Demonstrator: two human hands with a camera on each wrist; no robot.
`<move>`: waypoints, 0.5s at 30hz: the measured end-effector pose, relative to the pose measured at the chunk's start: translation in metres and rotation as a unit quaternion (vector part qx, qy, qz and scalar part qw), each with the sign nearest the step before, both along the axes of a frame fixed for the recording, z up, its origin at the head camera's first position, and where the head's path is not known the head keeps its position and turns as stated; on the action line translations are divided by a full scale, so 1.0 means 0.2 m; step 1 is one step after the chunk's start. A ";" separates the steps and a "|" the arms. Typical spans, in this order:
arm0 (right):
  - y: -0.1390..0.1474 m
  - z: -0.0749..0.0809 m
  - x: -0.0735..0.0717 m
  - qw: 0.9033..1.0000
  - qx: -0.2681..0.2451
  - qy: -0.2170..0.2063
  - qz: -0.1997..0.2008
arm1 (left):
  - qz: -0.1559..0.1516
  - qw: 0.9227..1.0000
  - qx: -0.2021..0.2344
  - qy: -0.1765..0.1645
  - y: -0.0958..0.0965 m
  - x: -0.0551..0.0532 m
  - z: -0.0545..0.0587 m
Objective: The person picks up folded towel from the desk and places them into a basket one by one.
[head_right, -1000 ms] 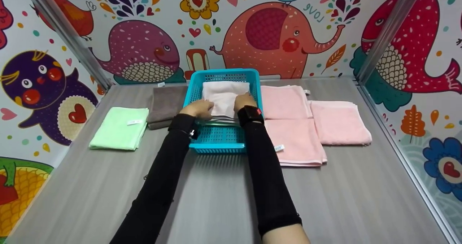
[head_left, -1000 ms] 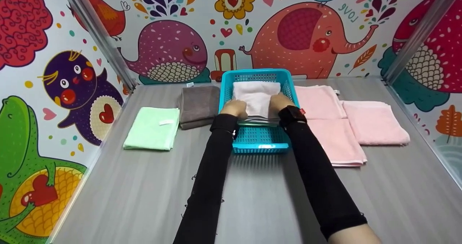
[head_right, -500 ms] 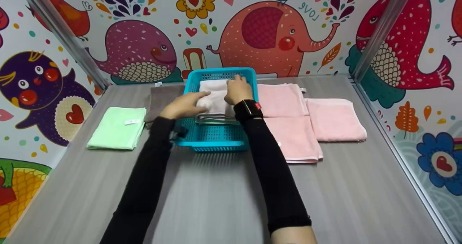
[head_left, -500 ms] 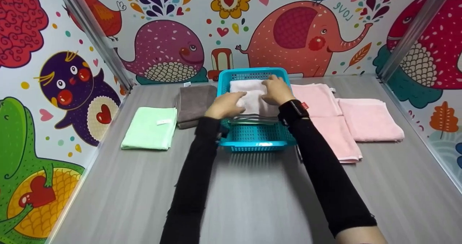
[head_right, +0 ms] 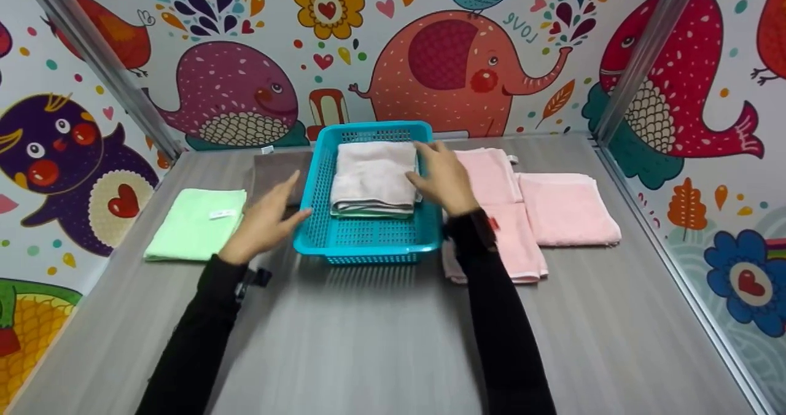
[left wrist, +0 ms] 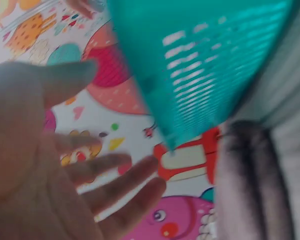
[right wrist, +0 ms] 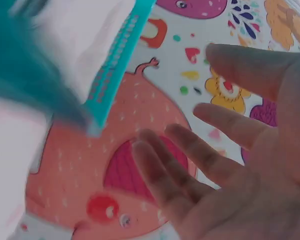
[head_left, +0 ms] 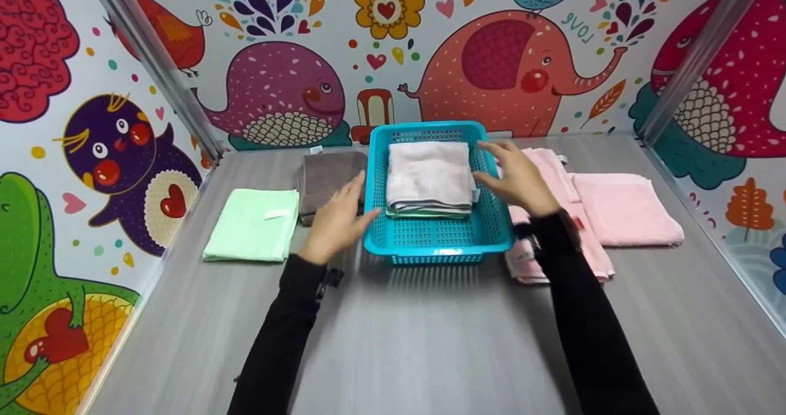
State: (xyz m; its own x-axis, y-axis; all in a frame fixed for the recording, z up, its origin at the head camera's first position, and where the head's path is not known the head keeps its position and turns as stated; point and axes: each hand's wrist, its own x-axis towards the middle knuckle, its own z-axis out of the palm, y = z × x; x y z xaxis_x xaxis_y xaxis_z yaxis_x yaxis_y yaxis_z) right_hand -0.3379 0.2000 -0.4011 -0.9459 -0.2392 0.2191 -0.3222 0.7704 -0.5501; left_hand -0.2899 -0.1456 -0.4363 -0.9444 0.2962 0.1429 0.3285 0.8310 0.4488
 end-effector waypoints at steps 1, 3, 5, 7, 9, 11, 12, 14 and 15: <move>0.03 -0.03 0.01 1.000 -0.014 0.002 -0.015 | 0.003 1.000 0.006 -0.008 0.00 0.01 -0.02; 0.08 -0.08 0.03 0.998 -0.035 0.000 -0.043 | 0.005 1.000 0.013 -0.025 0.02 0.03 -0.06; 0.11 -0.14 0.03 0.997 -0.043 -0.017 -0.062 | 0.003 0.999 0.018 -0.041 0.03 0.05 -0.08; 0.13 -0.18 0.02 0.996 -0.038 -0.052 -0.058 | 0.000 0.999 0.019 -0.050 0.04 0.05 -0.10; 0.13 -0.22 0.01 0.994 -0.038 -0.096 -0.042 | 0.000 0.998 0.018 -0.059 0.05 0.05 -0.10; 0.11 -0.25 0.00 0.990 -0.047 -0.133 -0.024 | -0.001 0.998 0.013 -0.066 0.05 0.04 -0.10; 0.10 -0.26 -0.01 0.988 -0.053 -0.144 -0.018 | -0.002 0.998 0.011 -0.067 0.04 0.04 -0.10; 0.08 -0.28 -0.02 0.986 -0.065 -0.153 -0.015 | -0.006 0.997 0.013 -0.070 0.03 0.03 -0.11; 0.07 -0.28 -0.03 0.986 -0.068 -0.154 -0.015 | -0.008 0.997 0.017 -0.071 0.01 0.02 -0.11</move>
State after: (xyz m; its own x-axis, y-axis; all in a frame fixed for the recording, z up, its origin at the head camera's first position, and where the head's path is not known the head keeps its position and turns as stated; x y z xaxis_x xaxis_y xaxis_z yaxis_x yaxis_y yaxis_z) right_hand -0.3436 0.2147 -0.4579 -0.9790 -0.1973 -0.0513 -0.1012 0.6890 -0.7177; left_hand -0.2853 -0.1427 -0.4579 -0.9512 0.3081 0.0185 0.2725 0.8103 0.5187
